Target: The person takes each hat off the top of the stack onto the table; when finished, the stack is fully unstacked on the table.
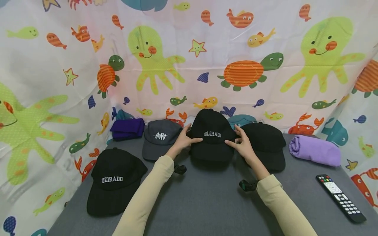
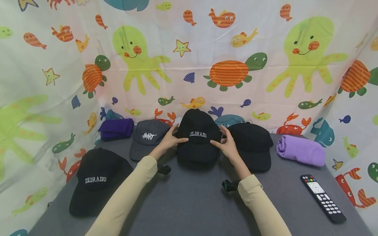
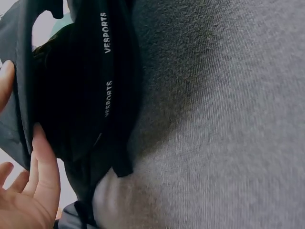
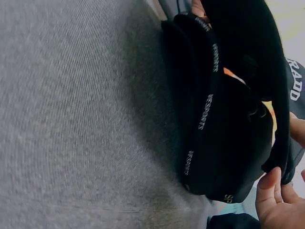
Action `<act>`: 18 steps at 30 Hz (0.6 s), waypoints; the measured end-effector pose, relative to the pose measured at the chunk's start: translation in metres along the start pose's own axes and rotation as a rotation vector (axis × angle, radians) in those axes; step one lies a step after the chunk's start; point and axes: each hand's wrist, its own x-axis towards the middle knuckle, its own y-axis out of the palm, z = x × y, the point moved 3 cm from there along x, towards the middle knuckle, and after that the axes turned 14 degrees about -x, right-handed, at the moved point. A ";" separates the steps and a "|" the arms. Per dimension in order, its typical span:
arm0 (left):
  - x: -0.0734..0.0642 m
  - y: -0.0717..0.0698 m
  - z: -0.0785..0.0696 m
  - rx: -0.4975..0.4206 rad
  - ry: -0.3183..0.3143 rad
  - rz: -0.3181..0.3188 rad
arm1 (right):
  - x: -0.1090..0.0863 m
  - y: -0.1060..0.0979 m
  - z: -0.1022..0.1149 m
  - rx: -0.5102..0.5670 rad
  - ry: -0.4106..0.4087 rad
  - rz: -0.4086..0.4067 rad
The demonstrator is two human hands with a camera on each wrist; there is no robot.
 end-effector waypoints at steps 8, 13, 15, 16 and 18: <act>-0.010 -0.008 -0.005 -0.050 0.032 0.048 | -0.009 0.000 0.014 0.040 -0.001 0.028; -0.018 -0.010 -0.012 -0.074 0.053 0.076 | -0.014 0.000 0.023 0.045 -0.014 0.012; -0.021 -0.011 -0.013 -0.079 0.057 0.083 | -0.016 0.000 0.026 0.053 -0.017 0.006; -0.024 -0.012 -0.013 -0.081 0.061 0.083 | -0.017 0.000 0.027 0.053 -0.023 0.006; -0.028 -0.013 -0.013 -0.091 0.064 0.082 | -0.019 0.000 0.030 0.056 -0.033 0.003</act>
